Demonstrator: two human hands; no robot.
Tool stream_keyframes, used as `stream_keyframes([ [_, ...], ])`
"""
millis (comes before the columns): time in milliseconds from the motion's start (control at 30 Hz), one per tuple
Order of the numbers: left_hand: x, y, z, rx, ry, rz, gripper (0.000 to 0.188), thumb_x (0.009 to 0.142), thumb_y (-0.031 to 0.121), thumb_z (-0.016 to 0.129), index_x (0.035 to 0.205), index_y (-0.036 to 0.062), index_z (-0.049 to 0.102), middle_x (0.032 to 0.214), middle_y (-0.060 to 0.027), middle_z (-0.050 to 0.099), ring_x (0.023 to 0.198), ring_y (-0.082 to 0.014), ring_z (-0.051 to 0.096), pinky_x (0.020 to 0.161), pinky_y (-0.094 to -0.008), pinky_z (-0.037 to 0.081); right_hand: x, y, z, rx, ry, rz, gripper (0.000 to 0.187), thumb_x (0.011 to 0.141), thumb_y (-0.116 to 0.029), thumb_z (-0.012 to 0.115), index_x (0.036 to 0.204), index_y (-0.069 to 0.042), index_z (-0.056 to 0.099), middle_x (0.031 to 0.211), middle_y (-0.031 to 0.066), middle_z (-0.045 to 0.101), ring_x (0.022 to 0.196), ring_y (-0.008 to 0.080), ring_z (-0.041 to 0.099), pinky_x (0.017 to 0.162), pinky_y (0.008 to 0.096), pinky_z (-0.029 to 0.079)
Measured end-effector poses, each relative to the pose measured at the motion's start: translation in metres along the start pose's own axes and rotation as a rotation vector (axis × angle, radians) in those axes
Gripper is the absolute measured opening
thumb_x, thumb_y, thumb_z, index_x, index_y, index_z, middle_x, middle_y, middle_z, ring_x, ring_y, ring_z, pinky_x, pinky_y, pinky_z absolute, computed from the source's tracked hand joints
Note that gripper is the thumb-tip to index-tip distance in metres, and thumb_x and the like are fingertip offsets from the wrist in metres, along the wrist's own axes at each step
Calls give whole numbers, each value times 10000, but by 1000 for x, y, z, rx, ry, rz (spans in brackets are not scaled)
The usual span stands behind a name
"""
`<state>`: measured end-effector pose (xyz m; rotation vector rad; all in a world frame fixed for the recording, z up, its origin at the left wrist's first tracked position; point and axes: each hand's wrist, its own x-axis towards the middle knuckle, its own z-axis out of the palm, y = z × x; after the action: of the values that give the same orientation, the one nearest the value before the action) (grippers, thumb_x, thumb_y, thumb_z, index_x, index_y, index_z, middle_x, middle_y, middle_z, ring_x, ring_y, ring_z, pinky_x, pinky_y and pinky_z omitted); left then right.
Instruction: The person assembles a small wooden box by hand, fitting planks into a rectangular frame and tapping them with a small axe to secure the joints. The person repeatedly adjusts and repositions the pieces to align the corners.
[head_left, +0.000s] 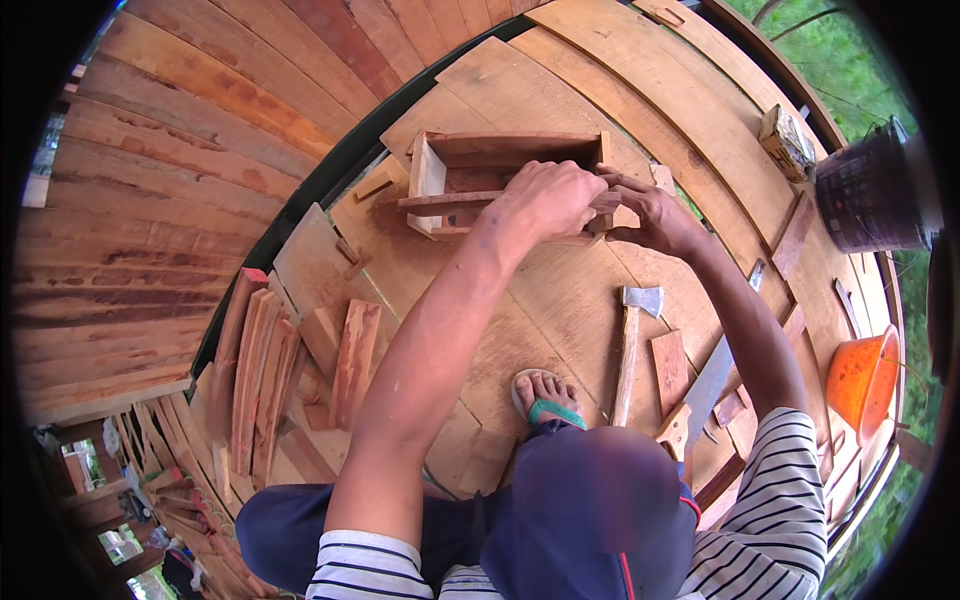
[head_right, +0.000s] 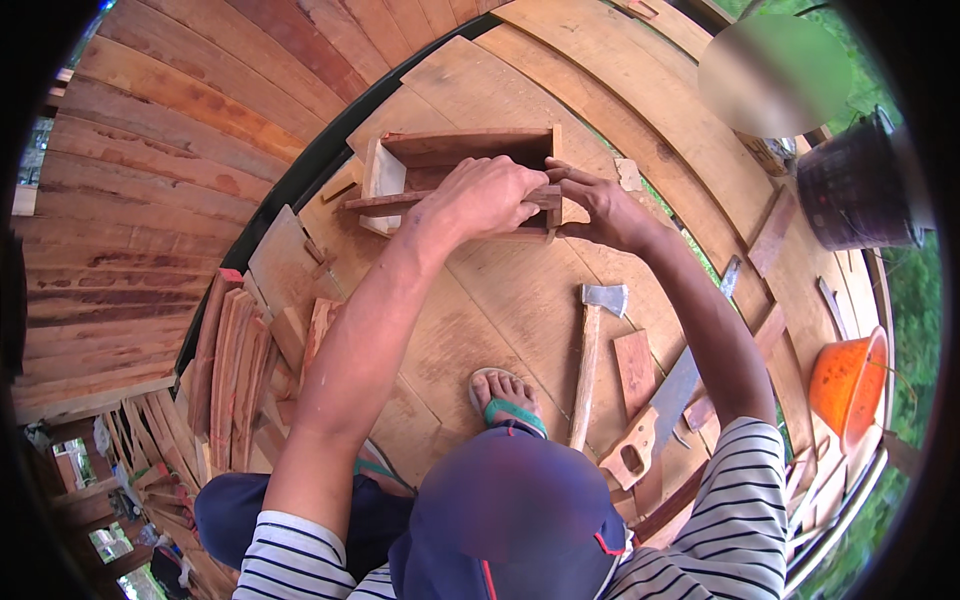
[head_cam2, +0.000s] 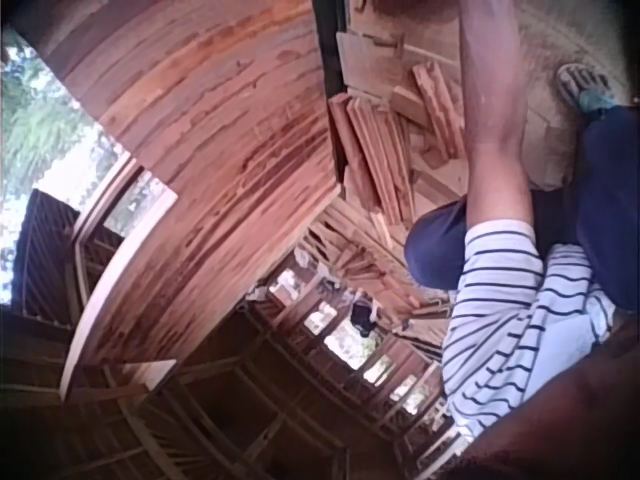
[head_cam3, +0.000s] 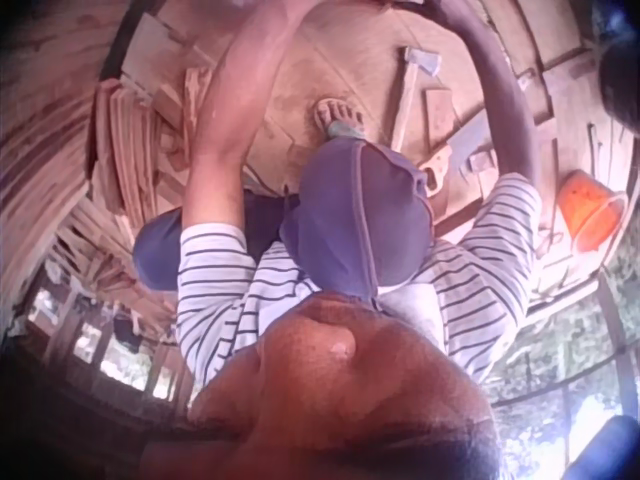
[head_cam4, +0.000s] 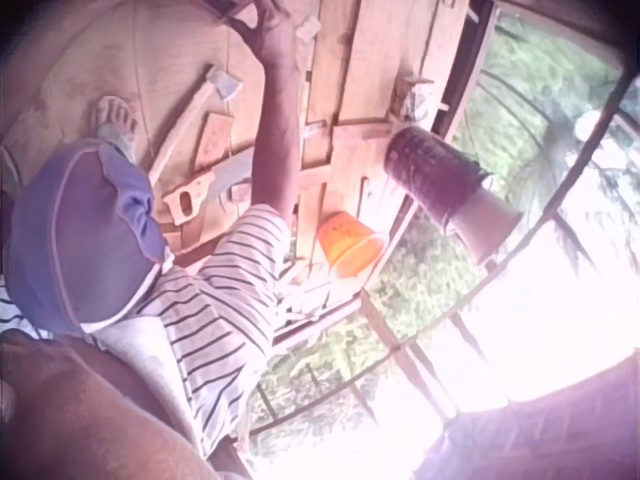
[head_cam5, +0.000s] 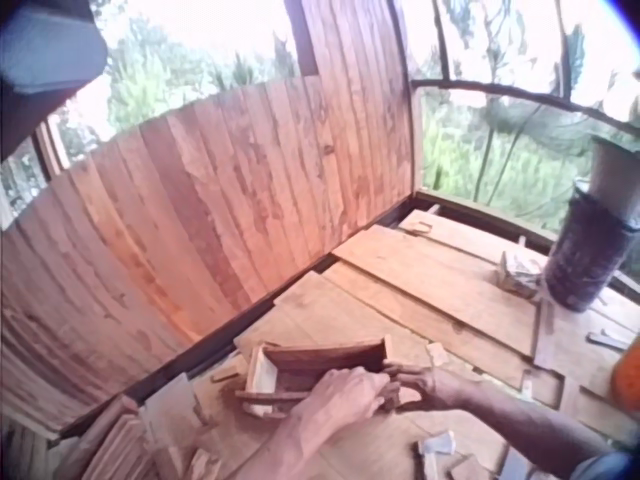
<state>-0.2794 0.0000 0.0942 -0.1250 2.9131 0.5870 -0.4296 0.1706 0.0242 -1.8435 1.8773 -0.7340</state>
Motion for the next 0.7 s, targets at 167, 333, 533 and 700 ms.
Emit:
stream_keyframes([
  [167, 1, -5, 5, 33, -20, -5, 221, 876, 200, 713, 1061, 79, 704, 1016, -187, 736, 1012, -393, 694, 869, -521, 554, 1, 0, -2, -10, -16, -30, 594, 782, -127, 843, 1323, -64, 605, 1503, 178, 499, 1450, 376, 421, 1160, 467, 436],
  [333, 8, -9, 8, 66, -35, 36, 251, 895, 240, 716, 1105, 106, 693, 1040, -175, 732, 1021, -388, 686, 867, -516, 553, -3, 7, -4, -6, 27, -112, 520, 812, -219, 830, 1260, -64, 618, 1463, 181, 524, 1439, 390, 429, 1126, 495, 460],
  [533, 6, -2, -2, 22, -133, -93, 260, 920, 241, 706, 1156, 135, 685, 1052, -171, 730, 1016, -399, 672, 855, -525, 536, 1, 21, 1, -45, -5, -195, 404, 863, -270, 787, 1166, -64, 618, 1373, 153, 552, 1420, 387, 449, 1053, 503, 509],
  [700, 6, 4, -3, 30, -179, -101, 279, 929, 232, 704, 1179, 112, 680, 1060, -186, 726, 1016, -417, 665, 852, -525, 532, 0, 21, 5, -92, 13, -178, 343, 879, -252, 768, 1131, -74, 619, 1316, 138, 564, 1412, 374, 457, 1053, 485, 516],
])
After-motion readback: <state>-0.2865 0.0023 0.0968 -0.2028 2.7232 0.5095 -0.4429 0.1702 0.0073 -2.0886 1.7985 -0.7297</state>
